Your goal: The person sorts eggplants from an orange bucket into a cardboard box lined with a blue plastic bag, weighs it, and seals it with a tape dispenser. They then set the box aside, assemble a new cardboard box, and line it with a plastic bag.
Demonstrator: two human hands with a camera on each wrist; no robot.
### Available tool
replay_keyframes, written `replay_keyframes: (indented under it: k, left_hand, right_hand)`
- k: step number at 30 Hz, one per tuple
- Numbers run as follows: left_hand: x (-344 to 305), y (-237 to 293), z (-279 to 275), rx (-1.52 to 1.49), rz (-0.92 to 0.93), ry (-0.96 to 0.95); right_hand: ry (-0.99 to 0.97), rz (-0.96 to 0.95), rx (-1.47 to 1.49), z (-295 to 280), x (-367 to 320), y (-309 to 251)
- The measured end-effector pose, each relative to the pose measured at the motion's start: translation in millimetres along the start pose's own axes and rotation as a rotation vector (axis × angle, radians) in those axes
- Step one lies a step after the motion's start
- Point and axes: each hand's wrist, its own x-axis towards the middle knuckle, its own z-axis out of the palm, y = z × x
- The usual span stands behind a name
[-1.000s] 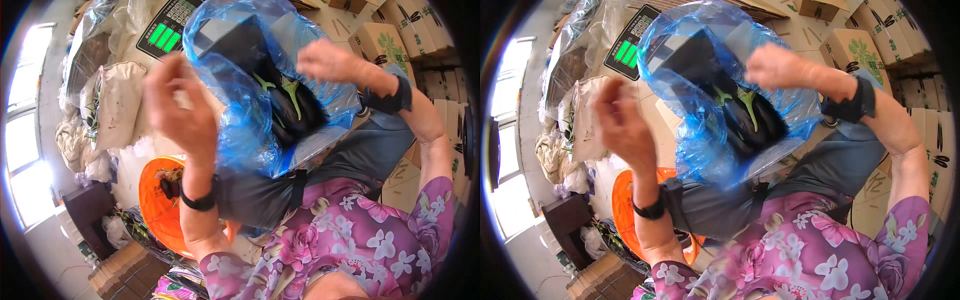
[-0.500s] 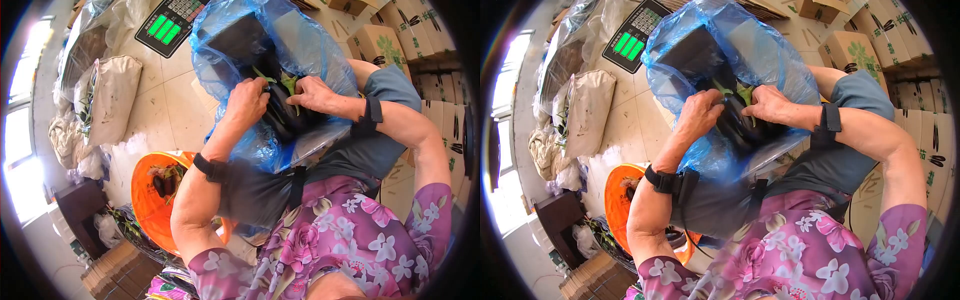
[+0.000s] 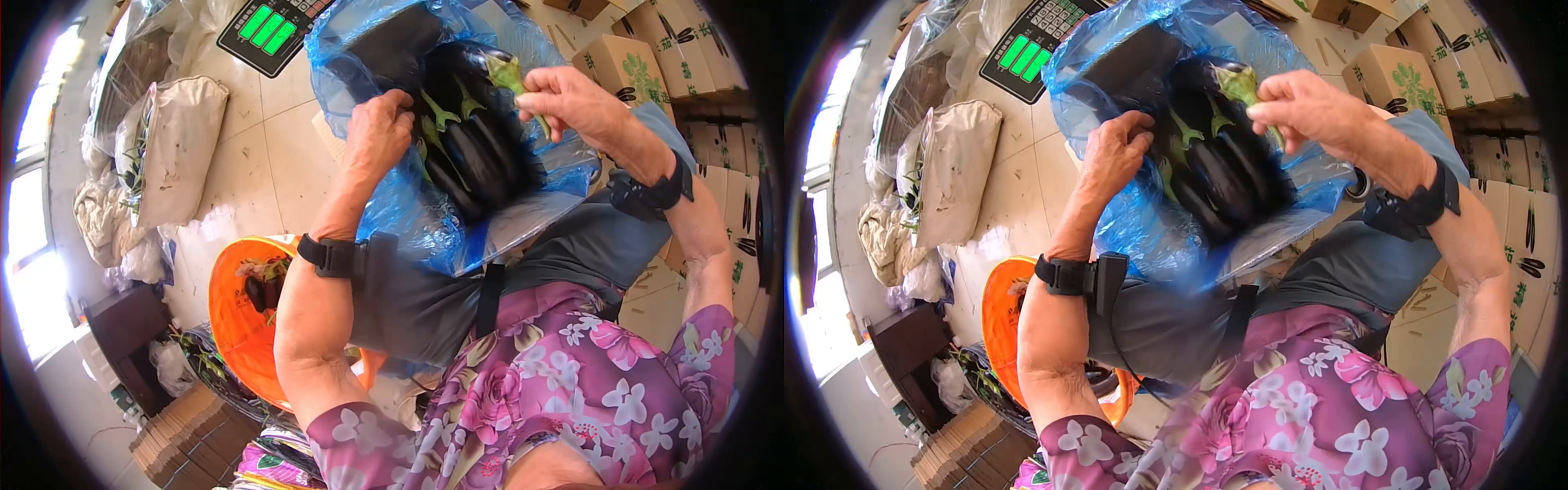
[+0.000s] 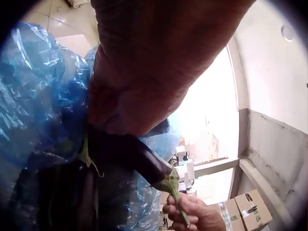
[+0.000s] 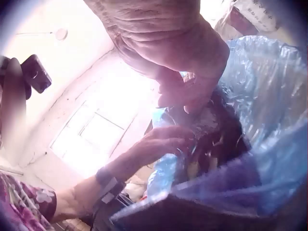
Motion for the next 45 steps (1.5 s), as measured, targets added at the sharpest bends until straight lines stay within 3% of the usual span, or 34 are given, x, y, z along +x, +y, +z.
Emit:
replay_keyframes:
  k: [5,8,10,12,15,20,22,27,29,30,32,34,36,38,40,42,45]
  left_hand:
    - [3.5,-5.1,12.9,0.069,0.110,0.047]
    - [-3.8,11.7,30.6,0.174,0.165,-0.049]
    - [-9.5,18.9,46.5,0.333,0.431,-0.045]
    - [-12.6,21.3,59.7,0.377,0.457,-0.074]
    - [-7.8,23.2,54.8,0.483,0.667,-0.087]
    - [-21.9,47.9,33.2,0.496,0.676,-0.177]
    - [-30.7,59.0,23.1,0.513,0.688,-0.201]
    - [-38.3,53.7,-6.2,0.283,0.702,-0.241]
    - [-42.5,48.3,-20.1,0.131,0.419,-0.314]
    - [-43.1,49.0,-27.1,0.133,0.418,-0.314]
    - [-42.7,53.9,-39.1,-0.141,0.277,-0.314]
    - [-40.9,54.3,-48.3,-0.193,0.258,-0.320]
    - [-37.6,56.4,-59.1,-0.409,-0.002,-0.470]
    - [-38.3,50.0,-56.9,-0.481,-0.035,-0.483]
    - [-42.9,50.5,-52.4,-0.844,-0.313,-0.528]
    - [-42.9,36.6,-38.0,-0.893,-0.272,-0.477]
    - [-38.4,29.3,-18.2,-1.101,-0.588,-0.360]
  right_hand:
    - [0.046,0.044,-0.102,9.6,-24.0,6.5]
    - [0.051,0.091,-0.064,14.7,-26.7,22.6]
    - [0.080,0.066,-0.037,18.5,-26.4,25.3]
    - [0.092,0.057,-0.087,23.6,-23.6,29.9]
    - [0.139,-0.031,-0.214,33.1,-19.0,38.4]
    - [0.211,-0.079,-0.325,34.3,-19.9,42.8]
    - [0.271,-0.237,-0.502,33.4,-19.3,48.0]
    - [0.253,-0.328,-0.527,29.9,-22.6,55.7]
    - [0.229,-0.345,-0.552,23.9,-30.0,49.7]
    - [0.202,-0.345,-0.574,18.9,-38.1,46.5]
    - [0.175,-0.336,-0.598,8.8,-52.2,35.2]
    - [0.051,0.123,-0.070,-0.4,-63.8,21.1]
    - [0.010,0.121,-0.012,-4.9,-70.8,18.5]
    - [0.003,0.114,0.044,-5.5,-78.0,17.5]
    - [0.021,0.119,0.057,-6.3,-86.9,18.3]
    - [0.029,0.126,0.075,-6.0,-94.6,20.5]
    - [0.084,0.113,0.076,-1.4,-102.2,21.8]
